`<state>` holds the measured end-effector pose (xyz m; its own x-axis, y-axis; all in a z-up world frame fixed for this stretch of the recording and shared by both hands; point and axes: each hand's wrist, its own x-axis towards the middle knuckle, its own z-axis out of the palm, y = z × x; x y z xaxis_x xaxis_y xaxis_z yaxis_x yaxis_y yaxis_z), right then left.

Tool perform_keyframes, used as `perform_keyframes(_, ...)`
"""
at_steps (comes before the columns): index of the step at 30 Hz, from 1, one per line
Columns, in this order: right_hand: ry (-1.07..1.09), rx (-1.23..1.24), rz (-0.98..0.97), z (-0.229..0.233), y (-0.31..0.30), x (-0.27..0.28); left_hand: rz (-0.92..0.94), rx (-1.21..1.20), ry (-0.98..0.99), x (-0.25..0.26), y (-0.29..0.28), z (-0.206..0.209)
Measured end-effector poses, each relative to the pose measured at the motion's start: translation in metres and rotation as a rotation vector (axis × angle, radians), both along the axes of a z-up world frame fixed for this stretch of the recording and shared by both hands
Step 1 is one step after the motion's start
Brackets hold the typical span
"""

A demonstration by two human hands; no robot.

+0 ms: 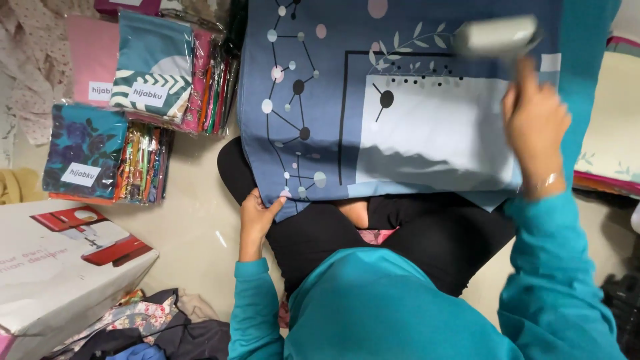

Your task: The person cleans a blue fabric with a lint roller, folds it multiple times, and places it inside a clear plastic sleeve.

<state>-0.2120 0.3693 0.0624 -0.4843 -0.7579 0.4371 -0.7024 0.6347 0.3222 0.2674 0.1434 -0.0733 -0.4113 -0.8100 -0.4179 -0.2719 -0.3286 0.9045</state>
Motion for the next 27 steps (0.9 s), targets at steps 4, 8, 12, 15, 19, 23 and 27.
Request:
perform_keyframes(4, 0.041, -0.095, 0.026, -0.023, -0.023, -0.082, -0.002, 0.050, -0.145, -0.005, 0.007, 0.033)
perform_keyframes(8, -0.033, -0.170, 0.077, -0.013, -0.030, -0.074, -0.017, 0.041, -0.225, -0.002, 0.011, 0.036)
perform_keyframes(12, -0.136, -0.123, -0.024, -0.008, 0.019, -0.019, -0.020, 0.007, -0.103, 0.009, 0.007, 0.016)
perform_keyframes(15, -0.290, -0.084, -0.120, 0.031, 0.065, 0.065, -0.099, -0.215, -0.409, 0.007, -0.001, 0.017)
perform_keyframes(19, -0.319, -0.002, -0.261, 0.046, 0.118, 0.122, -0.168, -0.272, -0.482, 0.001, -0.014, 0.011)
perform_keyframes(23, -0.336, -0.004, -0.269, 0.046, 0.118, 0.119, -0.183, -0.179, -0.482, -0.009, -0.015, 0.023)
perform_keyframes(27, -0.246, -0.080, -0.182, 0.017, 0.078, 0.053, -0.131, -0.050, -0.422, -0.007, -0.011, 0.027)
